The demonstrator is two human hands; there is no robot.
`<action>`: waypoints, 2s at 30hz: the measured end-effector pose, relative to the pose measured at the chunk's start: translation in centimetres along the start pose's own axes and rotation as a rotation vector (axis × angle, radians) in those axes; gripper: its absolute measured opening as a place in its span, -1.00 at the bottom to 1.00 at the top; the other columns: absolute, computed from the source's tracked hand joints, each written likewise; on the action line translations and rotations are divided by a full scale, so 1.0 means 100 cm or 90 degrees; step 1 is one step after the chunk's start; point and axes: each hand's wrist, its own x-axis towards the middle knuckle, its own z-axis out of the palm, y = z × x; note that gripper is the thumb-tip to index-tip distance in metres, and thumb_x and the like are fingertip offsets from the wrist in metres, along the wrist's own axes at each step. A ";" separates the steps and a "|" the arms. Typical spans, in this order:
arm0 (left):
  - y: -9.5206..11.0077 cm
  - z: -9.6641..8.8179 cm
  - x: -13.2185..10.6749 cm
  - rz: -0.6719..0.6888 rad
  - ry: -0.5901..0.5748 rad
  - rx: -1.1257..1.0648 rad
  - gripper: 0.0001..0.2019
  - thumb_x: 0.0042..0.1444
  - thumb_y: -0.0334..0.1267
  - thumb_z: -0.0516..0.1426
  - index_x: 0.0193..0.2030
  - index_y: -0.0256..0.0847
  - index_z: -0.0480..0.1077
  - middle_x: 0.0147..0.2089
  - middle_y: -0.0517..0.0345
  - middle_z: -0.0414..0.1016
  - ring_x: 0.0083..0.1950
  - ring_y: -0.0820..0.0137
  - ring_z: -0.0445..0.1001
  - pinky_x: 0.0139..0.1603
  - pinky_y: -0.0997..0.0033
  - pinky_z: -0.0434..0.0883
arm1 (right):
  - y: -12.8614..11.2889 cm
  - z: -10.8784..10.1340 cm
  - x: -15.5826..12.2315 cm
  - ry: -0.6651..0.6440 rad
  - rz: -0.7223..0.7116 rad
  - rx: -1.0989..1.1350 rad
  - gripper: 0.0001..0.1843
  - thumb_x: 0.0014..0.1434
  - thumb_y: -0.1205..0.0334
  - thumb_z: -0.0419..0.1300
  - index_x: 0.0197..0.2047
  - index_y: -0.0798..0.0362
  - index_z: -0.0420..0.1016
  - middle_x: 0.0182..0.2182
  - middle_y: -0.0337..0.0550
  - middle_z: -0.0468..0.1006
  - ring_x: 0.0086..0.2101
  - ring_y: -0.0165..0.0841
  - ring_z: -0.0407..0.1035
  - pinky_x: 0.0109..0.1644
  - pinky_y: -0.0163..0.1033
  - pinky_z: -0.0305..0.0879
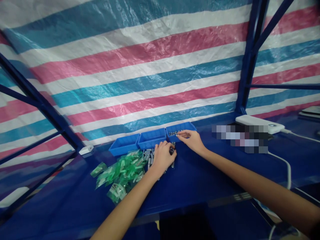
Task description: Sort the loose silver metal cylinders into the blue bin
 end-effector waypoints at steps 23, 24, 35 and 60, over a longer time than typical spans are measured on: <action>0.004 -0.010 0.003 -0.048 0.175 -0.249 -0.83 0.17 -0.26 0.03 -0.18 -0.11 0.43 -0.21 0.15 0.42 -0.19 0.37 0.36 -0.13 0.34 0.21 | -0.019 0.009 -0.015 -0.235 0.233 0.235 -0.71 0.14 0.10 0.11 -0.19 0.07 0.54 -0.27 -0.03 0.58 -0.32 -0.34 0.49 -0.56 -0.44 0.35; 0.004 -0.009 0.003 -0.048 0.183 -0.268 -0.83 0.17 -0.26 0.03 -0.18 -0.12 0.43 -0.22 0.15 0.41 -0.22 0.39 0.36 -0.15 0.36 0.23 | -0.021 0.009 -0.015 -0.242 0.251 0.252 -0.71 0.14 0.10 0.11 -0.18 0.06 0.54 -0.25 -0.03 0.57 -0.31 -0.34 0.48 -0.54 -0.44 0.35; 0.004 -0.009 0.005 -0.051 0.248 -0.341 -0.84 0.12 -0.20 0.08 -0.27 -0.19 0.44 -0.31 0.16 0.38 -0.33 0.45 0.32 -0.23 0.43 0.26 | -0.028 0.007 -0.017 -0.206 0.301 0.272 -0.71 0.09 0.10 0.18 -0.15 0.03 0.55 -0.22 -0.06 0.56 -0.33 -0.41 0.43 -0.48 -0.43 0.30; 0.004 -0.007 0.002 -0.007 0.098 -0.100 -0.80 0.06 -0.33 0.07 -0.14 -0.14 0.32 -0.31 0.19 0.38 -0.19 0.35 0.35 -0.18 0.33 0.17 | -0.027 0.006 -0.015 -0.074 0.340 0.220 -0.71 -0.06 0.11 0.28 -0.27 0.08 0.57 -0.29 -0.13 0.54 -0.43 -0.49 0.32 -0.53 -0.46 0.19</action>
